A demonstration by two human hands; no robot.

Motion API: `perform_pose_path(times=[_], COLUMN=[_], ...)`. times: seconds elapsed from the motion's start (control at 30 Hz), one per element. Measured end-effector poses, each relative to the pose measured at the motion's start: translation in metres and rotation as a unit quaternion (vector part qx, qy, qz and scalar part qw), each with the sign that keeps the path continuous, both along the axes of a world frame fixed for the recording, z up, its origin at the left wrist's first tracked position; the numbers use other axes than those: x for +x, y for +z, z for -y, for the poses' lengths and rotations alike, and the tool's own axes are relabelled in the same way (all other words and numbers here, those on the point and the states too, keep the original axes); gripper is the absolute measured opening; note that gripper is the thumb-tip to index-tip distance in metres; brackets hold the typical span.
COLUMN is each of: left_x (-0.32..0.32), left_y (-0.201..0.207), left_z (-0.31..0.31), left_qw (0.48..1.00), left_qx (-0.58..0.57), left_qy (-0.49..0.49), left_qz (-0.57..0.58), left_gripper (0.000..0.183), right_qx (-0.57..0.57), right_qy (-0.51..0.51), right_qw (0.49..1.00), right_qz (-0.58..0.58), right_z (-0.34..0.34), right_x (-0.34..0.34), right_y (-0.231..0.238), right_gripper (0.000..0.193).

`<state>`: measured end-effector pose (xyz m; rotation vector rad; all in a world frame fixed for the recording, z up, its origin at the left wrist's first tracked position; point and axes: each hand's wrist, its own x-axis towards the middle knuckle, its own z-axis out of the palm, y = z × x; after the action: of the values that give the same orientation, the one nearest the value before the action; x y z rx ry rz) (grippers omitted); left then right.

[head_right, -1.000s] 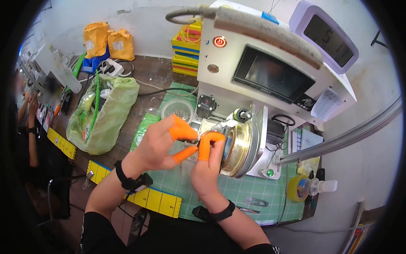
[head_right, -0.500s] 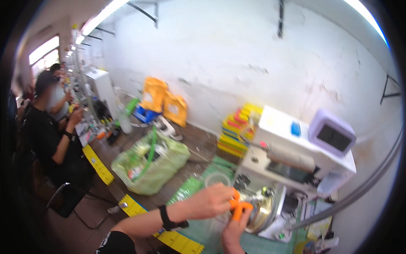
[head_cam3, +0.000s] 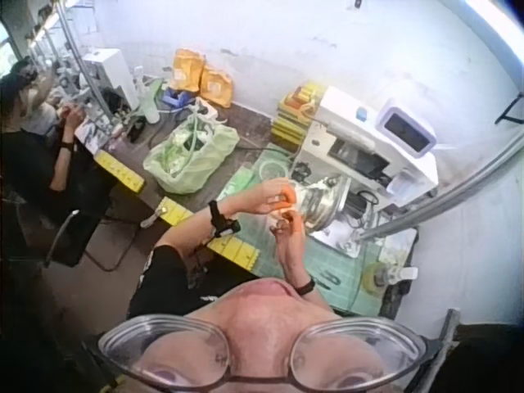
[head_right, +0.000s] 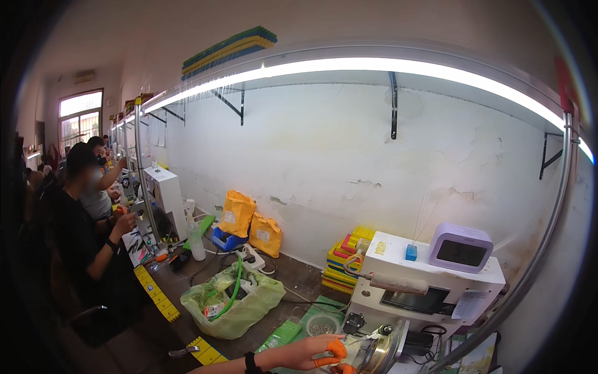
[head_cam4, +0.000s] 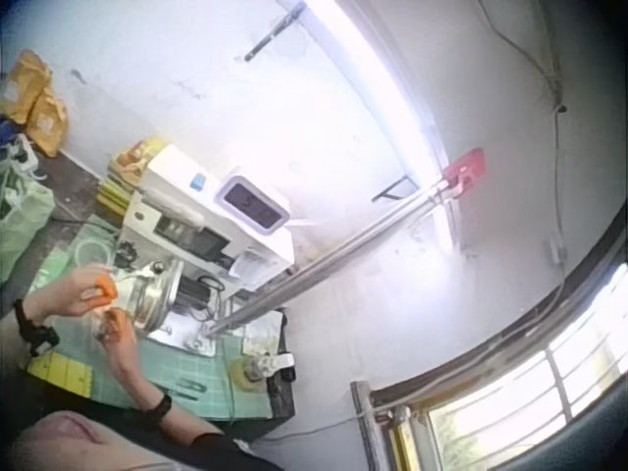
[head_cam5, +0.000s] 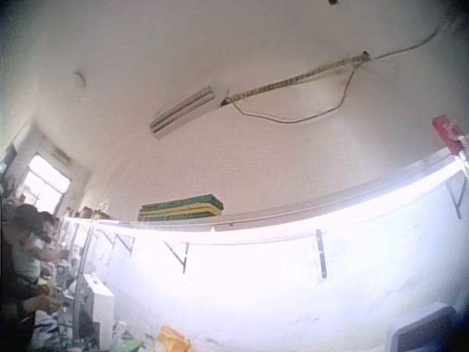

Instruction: Using a small specialized machine to assemble or press small metal components together while wearing finger cots.

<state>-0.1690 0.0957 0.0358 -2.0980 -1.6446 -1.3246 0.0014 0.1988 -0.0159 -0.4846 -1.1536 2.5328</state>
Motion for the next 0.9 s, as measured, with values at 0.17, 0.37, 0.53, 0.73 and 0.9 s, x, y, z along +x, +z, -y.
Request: perform_pose_path(times=[0.17,0.37,0.53,0.73,0.9], left_x=[0.003,-0.011,-0.010,-0.006,-0.005], left_y=[-0.012,-0.006,-0.012,-0.014,-0.015], left_z=[-0.001,-0.001,-0.005,-0.025,-0.005], left_qw=[0.959,0.973,0.968,0.968,0.978], left_qx=[-0.127,-0.093,-0.047,-0.044,-0.047], left_qy=[-0.033,0.014,0.040,0.012,0.022], left_qz=[0.251,0.209,0.243,0.245,0.204], left_gripper=[0.020,0.009,0.010,0.012,0.017], right_qx=[0.154,0.385,0.551,0.438,0.509], right_qy=[0.243,-0.181,-0.480,-0.353,-0.310], right_qw=[0.954,0.905,0.637,0.795,0.772], right_qz=[0.084,-0.019,0.244,0.227,0.222], right_z=[-0.035,-0.141,-0.224,-0.266,-0.268], right_x=[0.091,0.188,0.215,0.246,0.229], right_y=[0.028,0.104,0.099,0.046,0.053], right_gripper=[0.028,0.023,0.046,0.043,0.030])
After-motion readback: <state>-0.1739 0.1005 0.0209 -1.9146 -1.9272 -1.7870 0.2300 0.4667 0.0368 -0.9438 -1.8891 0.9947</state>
